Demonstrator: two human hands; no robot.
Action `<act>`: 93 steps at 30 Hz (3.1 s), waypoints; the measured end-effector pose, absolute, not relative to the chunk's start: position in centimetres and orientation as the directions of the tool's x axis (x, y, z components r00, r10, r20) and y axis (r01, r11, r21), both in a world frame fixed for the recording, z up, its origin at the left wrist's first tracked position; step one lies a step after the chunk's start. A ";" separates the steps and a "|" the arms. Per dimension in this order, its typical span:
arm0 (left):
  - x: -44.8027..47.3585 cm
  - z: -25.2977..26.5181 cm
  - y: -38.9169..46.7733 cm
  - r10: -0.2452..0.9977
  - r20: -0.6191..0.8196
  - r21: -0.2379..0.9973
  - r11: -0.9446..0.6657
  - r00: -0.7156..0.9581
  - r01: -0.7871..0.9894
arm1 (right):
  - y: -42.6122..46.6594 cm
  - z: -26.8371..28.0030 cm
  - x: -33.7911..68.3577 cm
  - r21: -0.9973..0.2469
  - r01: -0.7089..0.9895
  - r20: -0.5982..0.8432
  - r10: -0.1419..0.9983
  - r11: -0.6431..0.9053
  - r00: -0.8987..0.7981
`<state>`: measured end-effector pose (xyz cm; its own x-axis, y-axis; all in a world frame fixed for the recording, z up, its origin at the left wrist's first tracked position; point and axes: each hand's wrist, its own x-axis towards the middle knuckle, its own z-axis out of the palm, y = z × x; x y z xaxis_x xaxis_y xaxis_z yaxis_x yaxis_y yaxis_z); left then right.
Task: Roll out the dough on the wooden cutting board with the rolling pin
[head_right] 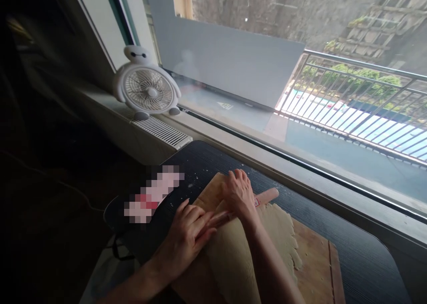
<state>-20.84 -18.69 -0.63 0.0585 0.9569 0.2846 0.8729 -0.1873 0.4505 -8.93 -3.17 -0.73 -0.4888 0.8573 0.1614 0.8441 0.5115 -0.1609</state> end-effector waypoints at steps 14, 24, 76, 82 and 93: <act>-20.4 -2.0 -20.2 0.937 0.341 0.476 -0.239 0.073 0.846 | -7.6 -1.2 -4.2 -0.077 0.864 0.139 0.864 0.497 -0.485; -20.2 -1.9 -21.4 0.935 0.341 0.493 -0.269 0.101 0.827 | -8.2 -1.8 -3.8 -0.091 0.841 0.194 0.838 0.533 -0.510; -10.4 -0.7 -1.4 0.896 0.144 0.247 -0.444 0.420 0.862 | -8.3 -1.6 7.9 -0.030 0.978 0.237 0.952 0.206 -0.193; -12.3 -1.1 -4.7 0.842 0.143 0.210 -0.540 0.520 0.815 | -12.7 -2.5 7.8 -0.004 0.952 0.326 0.901 0.305 -0.287; -8.0 -1.1 -1.1 0.805 0.262 0.145 -0.578 0.532 0.803 | -7.2 -2.1 10.9 -0.053 0.990 0.267 0.957 0.129 -0.110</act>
